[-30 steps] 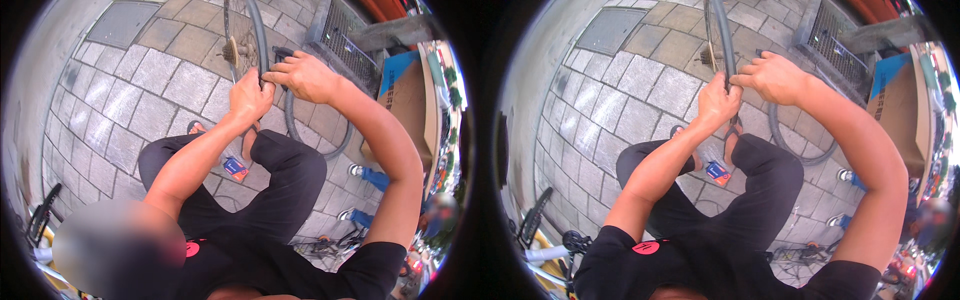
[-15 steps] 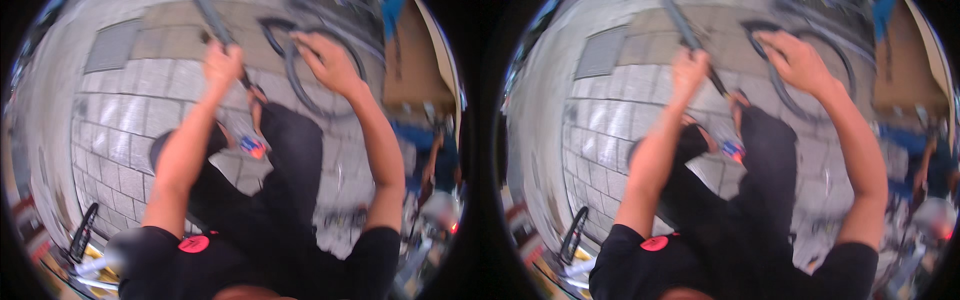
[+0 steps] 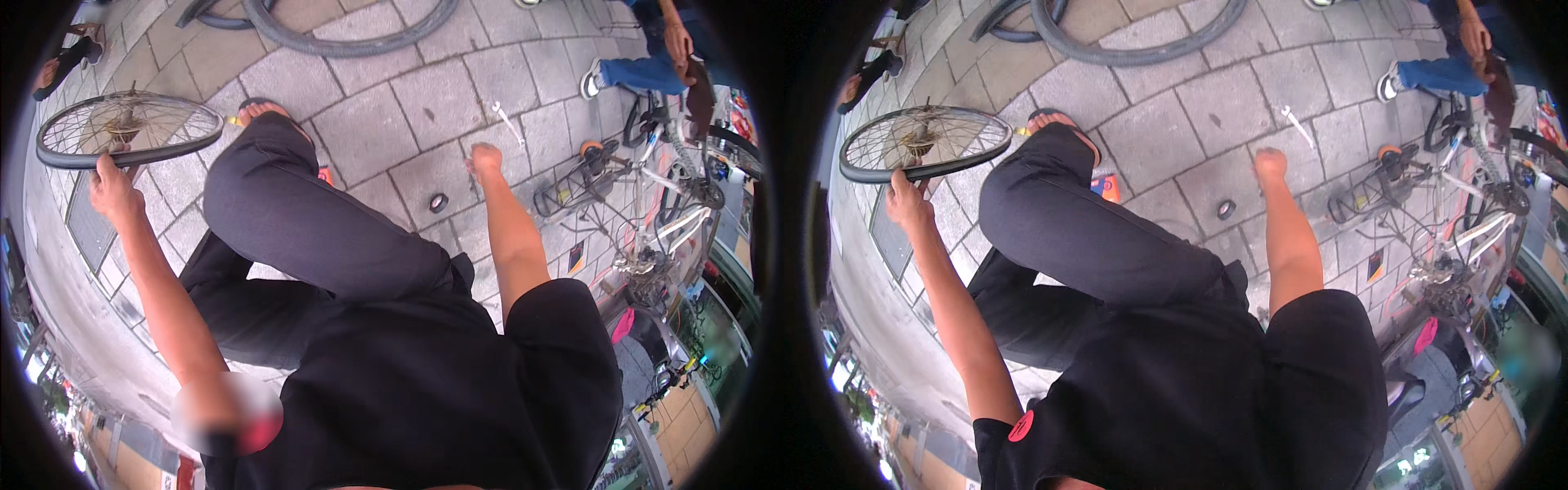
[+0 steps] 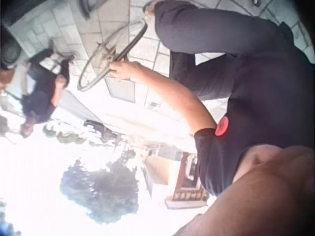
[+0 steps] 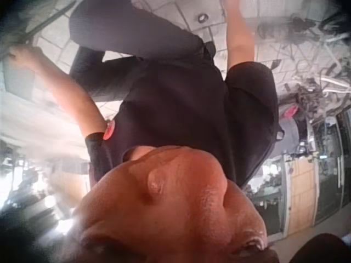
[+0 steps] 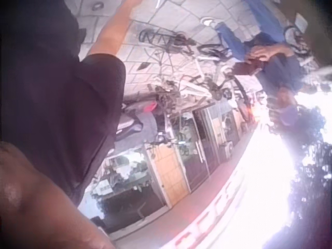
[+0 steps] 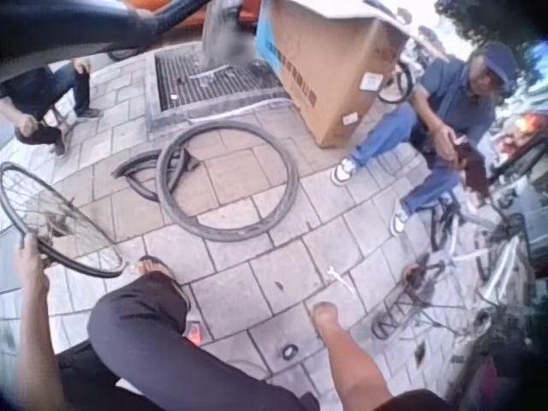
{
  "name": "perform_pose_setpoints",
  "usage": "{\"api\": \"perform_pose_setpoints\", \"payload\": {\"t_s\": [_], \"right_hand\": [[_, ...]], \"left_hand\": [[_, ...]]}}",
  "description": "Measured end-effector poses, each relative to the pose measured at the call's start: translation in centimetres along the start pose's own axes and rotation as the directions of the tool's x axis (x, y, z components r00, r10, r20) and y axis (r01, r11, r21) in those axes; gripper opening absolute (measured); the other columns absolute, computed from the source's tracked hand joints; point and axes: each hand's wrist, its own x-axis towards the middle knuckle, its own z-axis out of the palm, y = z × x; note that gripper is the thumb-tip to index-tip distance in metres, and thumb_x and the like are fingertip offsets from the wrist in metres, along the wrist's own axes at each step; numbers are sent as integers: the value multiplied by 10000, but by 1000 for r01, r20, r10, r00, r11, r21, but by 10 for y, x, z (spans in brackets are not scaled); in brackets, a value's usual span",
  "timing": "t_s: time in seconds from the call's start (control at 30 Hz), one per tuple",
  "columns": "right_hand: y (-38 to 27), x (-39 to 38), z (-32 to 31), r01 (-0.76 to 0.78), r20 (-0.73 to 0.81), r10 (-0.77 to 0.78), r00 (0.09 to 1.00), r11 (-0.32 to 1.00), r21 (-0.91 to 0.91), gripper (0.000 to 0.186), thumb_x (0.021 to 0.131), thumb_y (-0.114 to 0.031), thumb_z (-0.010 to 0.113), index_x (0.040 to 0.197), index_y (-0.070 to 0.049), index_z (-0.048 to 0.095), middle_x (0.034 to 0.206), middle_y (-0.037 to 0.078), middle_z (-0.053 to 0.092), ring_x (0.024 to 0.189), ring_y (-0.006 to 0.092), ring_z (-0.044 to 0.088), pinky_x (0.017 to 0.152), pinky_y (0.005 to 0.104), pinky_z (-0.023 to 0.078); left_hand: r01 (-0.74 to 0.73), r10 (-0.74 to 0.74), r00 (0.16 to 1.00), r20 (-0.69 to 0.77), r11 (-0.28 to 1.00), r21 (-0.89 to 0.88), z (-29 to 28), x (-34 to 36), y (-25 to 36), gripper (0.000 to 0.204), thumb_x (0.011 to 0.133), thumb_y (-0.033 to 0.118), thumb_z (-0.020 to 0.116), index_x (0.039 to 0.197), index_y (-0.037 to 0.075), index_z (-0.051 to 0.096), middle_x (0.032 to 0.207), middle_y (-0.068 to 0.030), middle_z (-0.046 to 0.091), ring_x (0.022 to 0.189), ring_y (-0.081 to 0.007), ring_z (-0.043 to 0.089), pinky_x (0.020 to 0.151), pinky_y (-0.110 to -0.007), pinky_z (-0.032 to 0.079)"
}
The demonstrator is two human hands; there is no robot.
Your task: The person removes a bicycle tire from the rim, inspects the inner tube, and uses a tool to manipulate the tire and tube. They then reseat the tire onto the rim and continue adjusting it by hand.
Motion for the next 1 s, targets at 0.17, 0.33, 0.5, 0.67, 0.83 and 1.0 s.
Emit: {"api": "perform_pose_setpoints", "payload": {"t_s": [0.17,0.33,0.5,0.67,0.83,1.0], "right_hand": [[147,-10,-18,-113,35,125,991,960,-256,394,932,-284,706,1165,34,688,881,175,717,755,314,710,569,446,600],[83,-93,42,-389,-23,392,920,904,-174,377,904,-320,756,1037,32,734,929,185,709,789,304,712,591,449,616],[98,-57,48,-336,299,350,888,937,-97,400,974,-252,707,1225,46,616,1060,172,715,904,284,723,743,428,619],[-60,-118,44,-281,546,-95,832,777,563,346,1013,-186,672,1291,6,594,1090,152,728,859,276,741,743,388,603],[-205,-221,45,132,448,-545,709,727,674,522,1013,-164,693,1450,34,487,1100,167,744,787,237,746,645,352,586],[-316,-323,93,261,547,-773,321,628,733,549,1014,-179,699,1472,27,476,1074,157,754,759,214,738,642,332,589]], "left_hand": [[-2,0,999,53,999,40,6,-1,-1,378,960,128,543,1232,-133,555,1108,-254,728,1025,-342,755,775,-440,685],[-35,35,999,8,999,38,-25,-5,6,361,953,131,558,1203,-130,567,1069,-268,731,975,-342,763,785,-442,681],[2,-4,1000,14,994,109,8,1,3,335,950,178,560,1162,-72,629,1026,-198,762,947,-286,769,715,-365,615],[-68,69,998,-3,990,122,-9,0,-2,301,938,246,608,1107,-1,639,972,-108,772,824,-202,738,619,-298,544],[-80,116,993,-37,848,524,1,1,1,479,863,423,648,906,-52,692,791,-190,703,731,-298,650,719,-444,517],[-126,159,987,-39,889,440,10,-9,8,419,841,359,623,862,-55,685,776,-270,694,765,-416,689,785,-508,532]]}}
